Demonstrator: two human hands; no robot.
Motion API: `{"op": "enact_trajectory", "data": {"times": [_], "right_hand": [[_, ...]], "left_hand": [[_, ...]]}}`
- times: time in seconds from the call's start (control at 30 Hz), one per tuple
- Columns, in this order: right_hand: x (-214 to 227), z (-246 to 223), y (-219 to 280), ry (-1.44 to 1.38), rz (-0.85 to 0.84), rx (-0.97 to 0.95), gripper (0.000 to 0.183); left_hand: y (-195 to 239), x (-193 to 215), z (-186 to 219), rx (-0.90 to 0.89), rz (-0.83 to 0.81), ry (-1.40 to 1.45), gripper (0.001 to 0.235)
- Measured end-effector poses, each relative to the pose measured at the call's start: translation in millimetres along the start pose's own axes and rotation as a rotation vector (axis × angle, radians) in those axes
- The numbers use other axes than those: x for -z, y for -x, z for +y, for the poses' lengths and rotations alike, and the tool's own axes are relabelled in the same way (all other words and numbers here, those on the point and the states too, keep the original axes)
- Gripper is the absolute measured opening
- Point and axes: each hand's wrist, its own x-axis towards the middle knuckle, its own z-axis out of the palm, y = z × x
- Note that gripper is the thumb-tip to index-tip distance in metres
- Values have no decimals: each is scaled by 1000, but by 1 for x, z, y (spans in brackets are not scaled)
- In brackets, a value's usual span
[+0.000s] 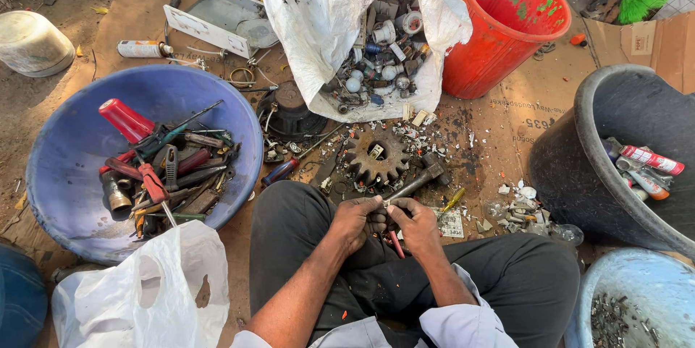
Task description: The person sits on the ground and uses a hammer to strike and break apart small electronic components placed on a metal gear. The person repeatedly picks up pieces, positions them on the gear, and hits them with the hammer to separate parts.
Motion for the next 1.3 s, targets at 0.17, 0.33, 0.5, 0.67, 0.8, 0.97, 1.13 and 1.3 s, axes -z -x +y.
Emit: {"op": "enact_trajectory", "data": {"times": [0.17, 0.33, 0.5, 0.67, 0.8, 0.97, 1.13, 1.3], "right_hand": [[1, 5, -3, -188, -23, -124, 18], [8, 13, -8, -330, -75, -184, 15], [11, 17, -12, -465, -133, -263, 15], [14, 4, -10, -669, -122, -446, 13], [15, -9, -5, -669, -154, -470, 13], [12, -10, -3, -601, -118, -421, 13], [9, 2, -5, -494, -103, -301, 15], [12, 5, -9, -520, -103, -320, 14]], "left_hand": [[3, -2, 3, -98, -85, -161, 16], [6, -4, 4, -94, -88, -318, 15], [11, -10, 4, -141, -101, -374, 15], [17, -15, 7, -130, -122, -348, 13], [20, -16, 9, -166, -96, -411, 13], [20, -18, 8, -198, -120, -436, 17], [19, -17, 8, -187, -130, -424, 17], [14, -14, 8, -136, -157, -307, 21]]}}
